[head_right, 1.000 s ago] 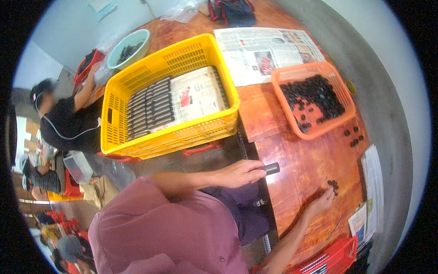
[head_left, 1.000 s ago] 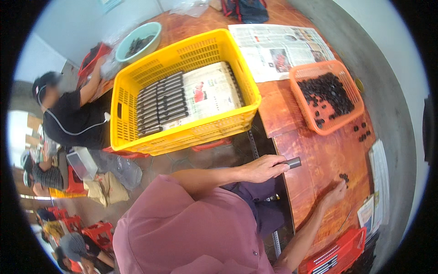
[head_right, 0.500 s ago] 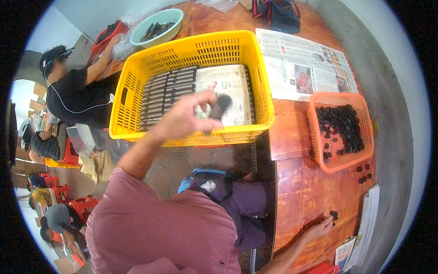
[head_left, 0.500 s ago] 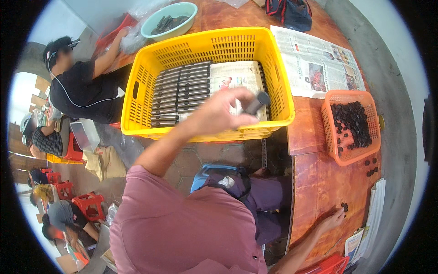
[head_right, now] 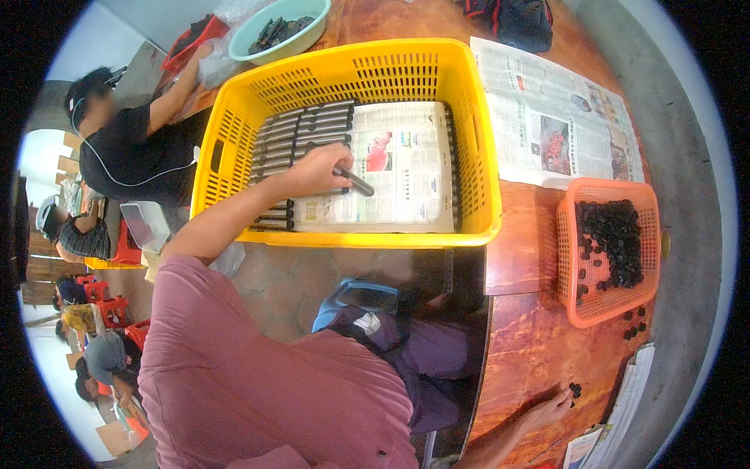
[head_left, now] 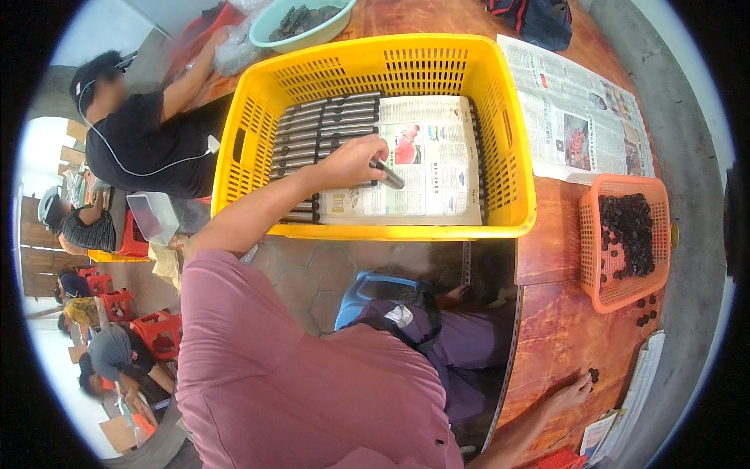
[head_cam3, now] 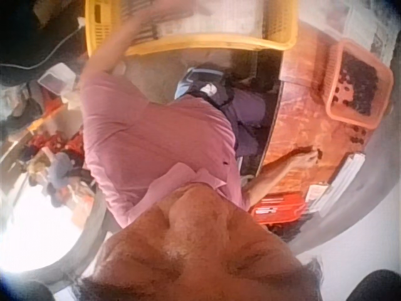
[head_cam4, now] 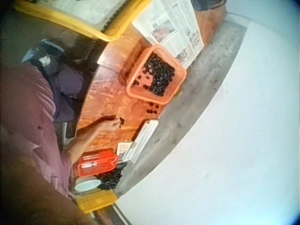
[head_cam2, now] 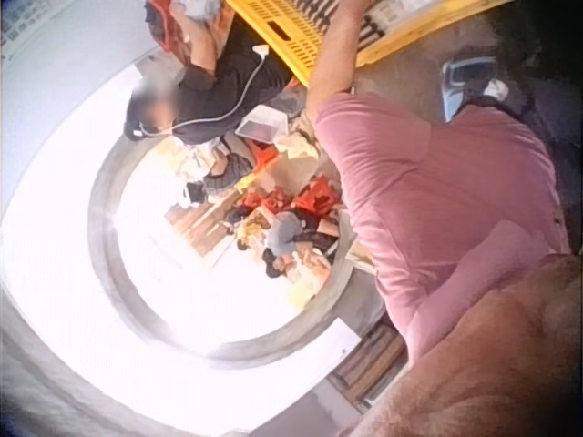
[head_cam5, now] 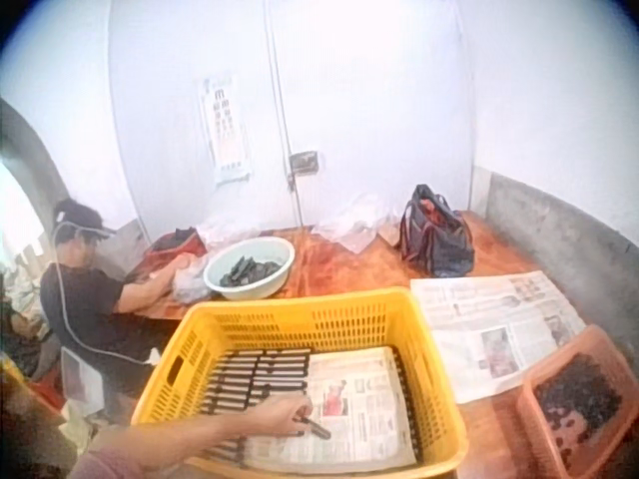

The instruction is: The person repeatedly picks up small black cylindrical parts and inserts them into a larger metal cylinder held in the left hand. After each insertion, the person places the assembled unit into a yellow basket. The process is repeated multiple times throughout the clip.

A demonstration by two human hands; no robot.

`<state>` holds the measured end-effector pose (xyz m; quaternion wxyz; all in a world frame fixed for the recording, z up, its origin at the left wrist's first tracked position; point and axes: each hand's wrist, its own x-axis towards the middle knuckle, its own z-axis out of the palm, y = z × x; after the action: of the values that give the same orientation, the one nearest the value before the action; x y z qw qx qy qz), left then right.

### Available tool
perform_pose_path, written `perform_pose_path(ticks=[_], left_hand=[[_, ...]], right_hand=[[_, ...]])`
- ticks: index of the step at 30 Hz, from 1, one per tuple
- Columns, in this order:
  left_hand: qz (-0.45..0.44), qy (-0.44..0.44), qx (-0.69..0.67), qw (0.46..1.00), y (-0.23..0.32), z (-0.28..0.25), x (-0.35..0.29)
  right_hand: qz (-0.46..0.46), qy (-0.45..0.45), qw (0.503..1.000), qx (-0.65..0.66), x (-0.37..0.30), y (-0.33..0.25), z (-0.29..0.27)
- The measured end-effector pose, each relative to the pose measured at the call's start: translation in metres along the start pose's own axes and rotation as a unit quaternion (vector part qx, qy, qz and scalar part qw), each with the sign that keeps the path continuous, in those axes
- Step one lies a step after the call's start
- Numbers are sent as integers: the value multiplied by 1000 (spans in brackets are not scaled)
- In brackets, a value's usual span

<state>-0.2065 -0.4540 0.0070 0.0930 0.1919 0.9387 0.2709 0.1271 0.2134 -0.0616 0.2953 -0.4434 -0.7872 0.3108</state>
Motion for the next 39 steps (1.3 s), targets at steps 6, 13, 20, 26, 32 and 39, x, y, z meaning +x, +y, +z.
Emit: perform_pose_path(ticks=[6, 13, 20, 26, 32, 39], left_hand=[[70, -52, 219, 972, -29, 9, -31], [57, -118, 280, 951, -62, 34, -52], [-53, -179, 245, 951, -75, 32, -59], [-106, -245, 253, 930, -85, 14, -51], [-168, -171, 255, 937, -88, -16, -37], [-166, -259, 236, 922, -66, -14, -38]], right_hand=[[2, -16, 996, -86, -2, -17, -3], [-25, -19, 985, -170, -6, -19, 3], [-62, -27, 979, -191, -10, -27, 2], [-77, -17, 978, -191, -12, -32, 4], [-75, -23, 975, -206, -6, -21, 0], [-98, -4, 972, -215, -7, -22, 5]])
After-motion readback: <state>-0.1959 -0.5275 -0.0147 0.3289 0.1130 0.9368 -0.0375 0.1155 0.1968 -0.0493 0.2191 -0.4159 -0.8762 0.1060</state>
